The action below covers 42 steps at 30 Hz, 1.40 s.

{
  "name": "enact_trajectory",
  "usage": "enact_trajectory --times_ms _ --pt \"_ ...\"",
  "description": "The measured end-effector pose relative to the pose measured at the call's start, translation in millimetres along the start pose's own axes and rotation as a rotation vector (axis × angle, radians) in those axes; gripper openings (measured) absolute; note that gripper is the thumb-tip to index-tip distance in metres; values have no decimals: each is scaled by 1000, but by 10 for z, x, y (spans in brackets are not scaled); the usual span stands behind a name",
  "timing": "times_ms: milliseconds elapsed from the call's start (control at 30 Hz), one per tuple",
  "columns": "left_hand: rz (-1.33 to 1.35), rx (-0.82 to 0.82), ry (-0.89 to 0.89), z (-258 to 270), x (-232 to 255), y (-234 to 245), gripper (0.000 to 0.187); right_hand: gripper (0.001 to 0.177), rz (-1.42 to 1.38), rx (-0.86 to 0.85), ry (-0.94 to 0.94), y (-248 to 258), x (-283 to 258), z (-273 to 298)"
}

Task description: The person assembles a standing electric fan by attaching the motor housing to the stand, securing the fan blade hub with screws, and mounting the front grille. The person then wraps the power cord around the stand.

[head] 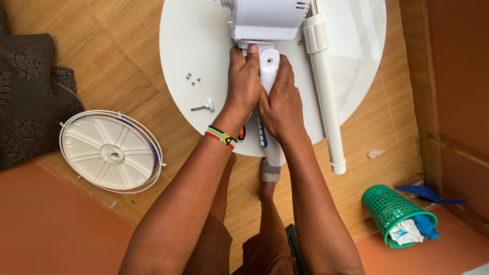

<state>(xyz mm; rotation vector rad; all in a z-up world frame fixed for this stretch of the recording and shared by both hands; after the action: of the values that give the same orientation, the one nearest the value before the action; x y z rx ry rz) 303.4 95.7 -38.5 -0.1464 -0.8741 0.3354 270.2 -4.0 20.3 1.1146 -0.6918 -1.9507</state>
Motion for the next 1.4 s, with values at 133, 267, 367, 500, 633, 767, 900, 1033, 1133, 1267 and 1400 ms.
enact_trajectory --times_ms 133,267,367,500,633,767,900,1033,1133,1267,1400 --pt "-155 15 -12 -3 45 -6 43 74 115 99 99 36 -65 -6" --pt "-308 29 -16 -4 50 29 43 74 83 128 121 -4 -70 10" --pt "-434 45 -28 -30 43 65 44 73 82 112 81 -25 -20 -3" --pt "-559 66 -247 19 198 101 43 69 166 242 248 97 -104 56" --pt "-617 34 -351 251 418 285 26 65 88 313 318 328 -162 207" --pt "-610 70 -463 710 677 713 11 33 20 374 321 572 -252 505" --pt "-894 167 -625 1090 791 1072 9 12 -47 340 448 451 -500 705" --pt "-1069 199 -771 1252 615 1157 20 15 20 234 501 7 -671 762" --pt "-1100 230 -796 1213 402 1162 21 21 54 231 519 -293 -729 656" --pt "-1163 273 -833 1104 225 1134 12 23 3 211 506 -532 -733 473" --pt "-1151 266 -838 1036 234 1087 4 17 -11 136 438 -600 -726 378"
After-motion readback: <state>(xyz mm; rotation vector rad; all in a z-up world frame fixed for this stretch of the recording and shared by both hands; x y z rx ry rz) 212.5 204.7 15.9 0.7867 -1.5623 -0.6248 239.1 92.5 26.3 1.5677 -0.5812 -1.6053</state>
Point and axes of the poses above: each hand's wrist, its own z-axis away from the middle knuckle, its own y-axis out of the back of the hand, x = y × z, the point moved 6 cm from there along -z, towards the middle knuckle, and after that the axes turned 8 degrees about z, right-handed, at the moved point
